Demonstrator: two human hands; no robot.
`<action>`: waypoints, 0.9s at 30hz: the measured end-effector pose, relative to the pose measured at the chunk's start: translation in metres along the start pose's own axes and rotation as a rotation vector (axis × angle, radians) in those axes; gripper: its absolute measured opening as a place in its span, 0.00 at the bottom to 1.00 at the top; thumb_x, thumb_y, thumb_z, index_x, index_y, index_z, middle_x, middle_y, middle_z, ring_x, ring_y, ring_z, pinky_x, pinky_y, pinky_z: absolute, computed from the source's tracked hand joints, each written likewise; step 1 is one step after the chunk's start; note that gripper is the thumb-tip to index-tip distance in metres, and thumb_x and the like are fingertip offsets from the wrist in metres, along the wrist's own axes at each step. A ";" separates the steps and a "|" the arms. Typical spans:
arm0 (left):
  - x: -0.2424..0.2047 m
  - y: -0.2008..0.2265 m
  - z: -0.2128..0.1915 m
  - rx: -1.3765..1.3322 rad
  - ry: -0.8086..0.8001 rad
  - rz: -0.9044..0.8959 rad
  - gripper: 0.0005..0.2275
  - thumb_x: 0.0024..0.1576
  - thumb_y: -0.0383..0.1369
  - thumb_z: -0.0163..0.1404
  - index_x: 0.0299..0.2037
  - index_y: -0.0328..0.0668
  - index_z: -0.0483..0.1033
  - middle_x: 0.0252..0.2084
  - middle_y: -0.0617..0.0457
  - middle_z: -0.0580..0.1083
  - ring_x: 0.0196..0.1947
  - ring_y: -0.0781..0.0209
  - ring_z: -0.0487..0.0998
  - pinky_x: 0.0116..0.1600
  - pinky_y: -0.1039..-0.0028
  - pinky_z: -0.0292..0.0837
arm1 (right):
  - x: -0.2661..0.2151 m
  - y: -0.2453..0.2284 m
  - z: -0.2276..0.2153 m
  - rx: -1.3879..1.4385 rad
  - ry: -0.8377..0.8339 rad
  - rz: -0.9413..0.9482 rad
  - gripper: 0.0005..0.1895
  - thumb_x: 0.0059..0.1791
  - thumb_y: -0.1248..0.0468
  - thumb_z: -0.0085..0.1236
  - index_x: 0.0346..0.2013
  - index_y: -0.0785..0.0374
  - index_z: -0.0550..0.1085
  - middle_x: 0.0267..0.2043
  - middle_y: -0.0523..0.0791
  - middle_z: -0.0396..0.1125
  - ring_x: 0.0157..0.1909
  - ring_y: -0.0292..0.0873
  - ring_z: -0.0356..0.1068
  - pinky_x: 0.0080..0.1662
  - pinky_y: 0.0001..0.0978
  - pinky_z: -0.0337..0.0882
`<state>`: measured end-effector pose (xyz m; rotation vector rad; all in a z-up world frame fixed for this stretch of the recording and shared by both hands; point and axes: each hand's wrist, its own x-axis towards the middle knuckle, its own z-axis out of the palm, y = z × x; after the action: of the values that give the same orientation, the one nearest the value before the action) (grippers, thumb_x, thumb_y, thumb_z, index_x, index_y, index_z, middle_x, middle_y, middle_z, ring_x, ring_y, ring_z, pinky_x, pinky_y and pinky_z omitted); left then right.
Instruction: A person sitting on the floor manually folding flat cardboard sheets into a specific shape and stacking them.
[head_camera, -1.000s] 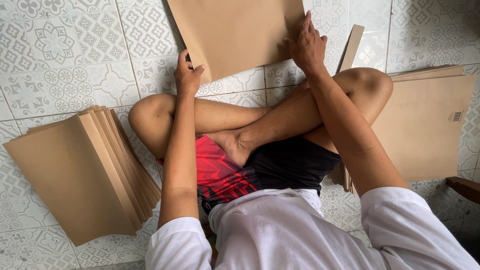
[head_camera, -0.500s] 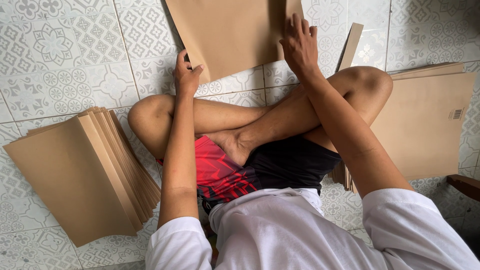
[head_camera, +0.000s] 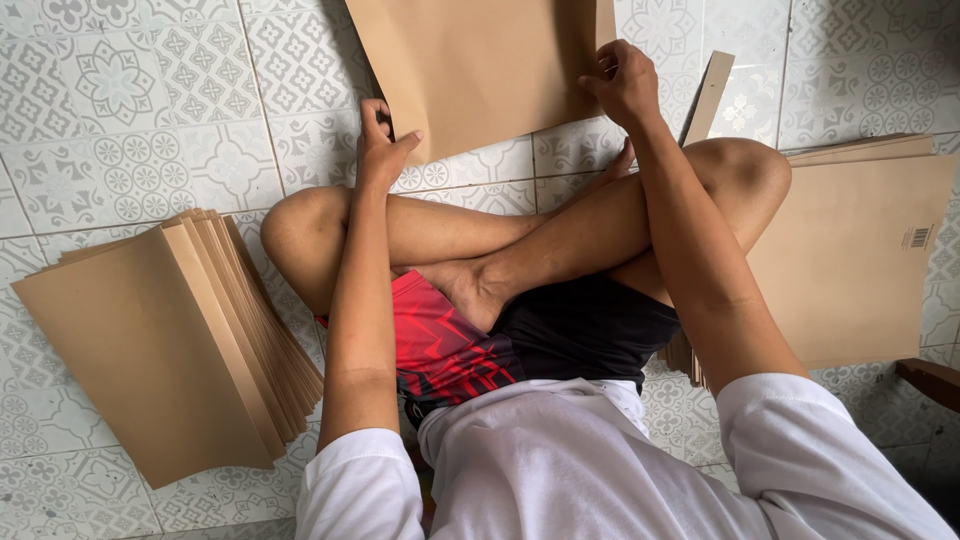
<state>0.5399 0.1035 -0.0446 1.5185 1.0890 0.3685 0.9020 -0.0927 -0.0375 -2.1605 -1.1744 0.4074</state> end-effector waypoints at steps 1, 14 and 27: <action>0.000 0.001 -0.001 0.007 -0.007 -0.002 0.20 0.55 0.23 0.54 0.50 0.49 0.56 0.34 0.52 0.77 0.29 0.65 0.75 0.38 0.74 0.71 | 0.001 -0.001 -0.001 0.074 -0.040 0.005 0.19 0.43 0.72 0.75 0.42 0.66 0.72 0.39 0.48 0.71 0.37 0.44 0.72 0.40 0.34 0.75; 0.005 -0.004 -0.004 -0.169 -0.058 -0.095 0.36 0.48 0.26 0.65 0.59 0.57 0.51 0.60 0.42 0.67 0.55 0.53 0.76 0.54 0.68 0.76 | 0.004 -0.044 -0.043 0.326 -0.311 0.367 0.16 0.50 0.65 0.60 0.53 0.60 0.73 0.53 0.50 0.73 0.50 0.44 0.73 0.52 0.35 0.73; -0.010 0.036 -0.042 -0.326 -0.210 0.405 0.44 0.54 0.14 0.58 0.77 0.53 0.45 0.81 0.48 0.44 0.81 0.49 0.46 0.81 0.59 0.45 | -0.004 -0.063 -0.079 0.849 -0.353 0.362 0.21 0.59 0.61 0.50 0.67 0.56 0.63 0.61 0.53 0.64 0.63 0.47 0.68 0.67 0.37 0.69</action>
<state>0.5187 0.1247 0.0024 1.4382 0.5219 0.6180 0.9028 -0.1016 0.0631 -1.5504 -0.5806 1.2337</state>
